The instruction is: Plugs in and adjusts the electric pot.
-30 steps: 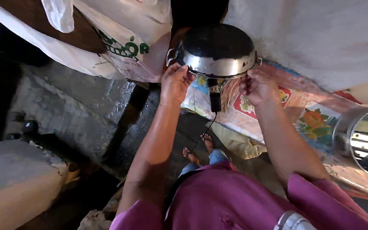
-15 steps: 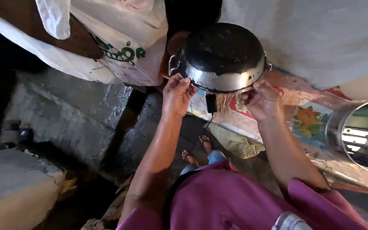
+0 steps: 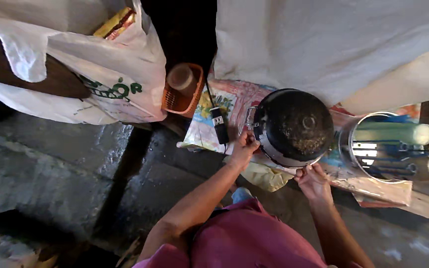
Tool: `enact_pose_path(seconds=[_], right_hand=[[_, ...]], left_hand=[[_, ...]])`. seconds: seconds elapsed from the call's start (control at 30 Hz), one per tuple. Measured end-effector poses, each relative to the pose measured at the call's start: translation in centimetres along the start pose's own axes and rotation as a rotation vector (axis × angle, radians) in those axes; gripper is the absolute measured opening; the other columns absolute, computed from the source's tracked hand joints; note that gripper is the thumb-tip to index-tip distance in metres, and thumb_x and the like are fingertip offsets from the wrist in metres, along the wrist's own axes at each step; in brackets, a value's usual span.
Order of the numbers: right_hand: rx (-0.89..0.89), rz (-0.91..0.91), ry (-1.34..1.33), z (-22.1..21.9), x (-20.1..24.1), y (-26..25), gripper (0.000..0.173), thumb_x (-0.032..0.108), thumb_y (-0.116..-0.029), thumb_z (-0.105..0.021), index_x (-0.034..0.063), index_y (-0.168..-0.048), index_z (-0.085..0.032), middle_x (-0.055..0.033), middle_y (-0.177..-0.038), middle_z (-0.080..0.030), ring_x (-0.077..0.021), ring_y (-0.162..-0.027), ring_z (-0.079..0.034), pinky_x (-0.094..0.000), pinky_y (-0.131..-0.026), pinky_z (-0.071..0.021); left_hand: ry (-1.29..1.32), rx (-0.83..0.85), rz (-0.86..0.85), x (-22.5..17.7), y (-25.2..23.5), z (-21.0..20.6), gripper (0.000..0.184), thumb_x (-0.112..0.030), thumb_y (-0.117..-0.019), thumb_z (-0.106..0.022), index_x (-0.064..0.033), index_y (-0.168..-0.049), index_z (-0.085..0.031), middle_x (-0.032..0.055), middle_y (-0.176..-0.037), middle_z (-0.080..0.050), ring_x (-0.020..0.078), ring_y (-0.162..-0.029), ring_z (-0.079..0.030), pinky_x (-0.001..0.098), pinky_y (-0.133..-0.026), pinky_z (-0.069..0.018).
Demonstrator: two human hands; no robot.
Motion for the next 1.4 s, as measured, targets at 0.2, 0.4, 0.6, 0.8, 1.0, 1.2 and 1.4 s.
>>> enact_pose_path(seconds=[0.2, 0.4, 0.6, 0.8, 1.0, 1.2, 1.4], right_hand=[[0.148, -0.016, 0.252, 3.8, 4.5, -2.0, 0.019, 0.013, -0.1008, -0.048, 0.0215, -0.107, -0.064, 0.0028, -0.072, -0.071, -0.0054, -0.048, -0.06, -0.0211, -0.046, -0.0527], [0.228, -0.195, 0.656, 3.2, 7.6, -6.6, 0.026, 0.009, -0.1, -0.035, 0.0159, -0.107, -0.059, 0.0064, -0.06, -0.063, -0.005, -0.042, -0.054, -0.0212, -0.042, -0.0491], [0.127, -0.335, 0.964, 0.2, 8.6, -14.5, 0.029, 0.008, -0.1103, -0.034, 0.0062, -0.13, -0.055, 0.0021, -0.072, -0.061, -0.0047, -0.046, -0.051, -0.0208, -0.043, -0.0469], [-0.024, -0.298, 1.183, -3.8, 9.4, -17.3, 0.027, 0.012, -0.11, -0.042, 0.0008, -0.13, -0.056, -0.0019, -0.073, -0.059, -0.0086, -0.049, -0.055, -0.0249, -0.049, -0.0531], [-0.022, 0.015, 1.684, -8.2, 11.7, -13.7, 0.039, 0.02, -0.1102, -0.042, -0.0044, -0.135, -0.058, -0.03, -0.125, -0.063, -0.0398, -0.098, -0.067, -0.0599, -0.088, -0.0528], [0.42, 0.632, 1.572, -19.5, 10.5, -6.4, 0.036, 0.015, -0.1068, -0.049, -0.009, -0.13, -0.061, -0.0338, -0.119, -0.063, -0.0419, -0.09, -0.069, -0.0572, -0.081, -0.058], [0.415, 0.607, 1.855, -22.5, 9.2, -9.0, 0.032, 0.011, -0.1071, -0.047, -0.007, -0.122, -0.068, -0.033, -0.124, -0.065, -0.0512, -0.12, -0.06, -0.0656, -0.104, -0.044]], left_hand=[[0.059, 0.025, 0.202, 3.8, 6.0, -2.3, 0.03, 0.004, -0.0995, -0.056, 0.0054, -0.127, -0.044, 0.0096, -0.1, -0.058, 0.0162, -0.084, -0.066, 0.0335, -0.077, -0.06], [0.127, 0.15, 0.485, 7.5, 10.3, -3.0, 0.047, 0.002, -0.1015, -0.055, -0.0046, -0.143, -0.034, 0.0107, -0.118, -0.063, 0.0155, -0.089, -0.068, 0.0312, -0.075, -0.0578], [-0.104, 0.564, 0.609, 7.9, 10.8, -4.7, 0.067, -0.002, -0.1017, -0.056, -0.0071, -0.16, -0.023, 0.0209, -0.135, -0.057, 0.023, -0.104, -0.066, 0.0389, -0.088, -0.0557], [-0.303, 0.699, 0.379, 3.8, 11.6, -0.4, 0.039, -0.005, -0.1024, -0.058, 0.0012, -0.141, -0.054, 0.0193, -0.127, -0.064, 0.0219, -0.105, -0.066, 0.0386, -0.09, -0.0553], [-0.247, 0.24, 0.195, 0.0, 16.1, 9.8, 0.037, -0.011, -0.1026, -0.057, -0.0013, -0.138, -0.056, 0.0113, -0.126, -0.065, 0.0151, -0.103, -0.066, 0.0338, -0.088, -0.0566], [-0.241, -0.231, 0.202, 2.4, 24.7, 16.1, 0.018, -0.016, -0.101, -0.06, -0.0018, -0.109, -0.069, 0.0032, -0.1, -0.069, 0.0096, -0.087, -0.065, 0.0318, -0.085, -0.0554], [-0.221, -0.469, 0.203, 6.5, 32.3, 17.1, 0.02, -0.012, -0.1005, -0.052, -0.0001, -0.105, -0.068, 0.0077, -0.106, -0.072, 0.0155, -0.096, -0.07, 0.036, -0.089, -0.0587]])
Point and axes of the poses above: each hand's wrist, its own y-axis away from the middle knuckle, its own z-axis out of the back of the hand, x = y × z, the point moved 4 cm from there along -y, towards the middle knuckle
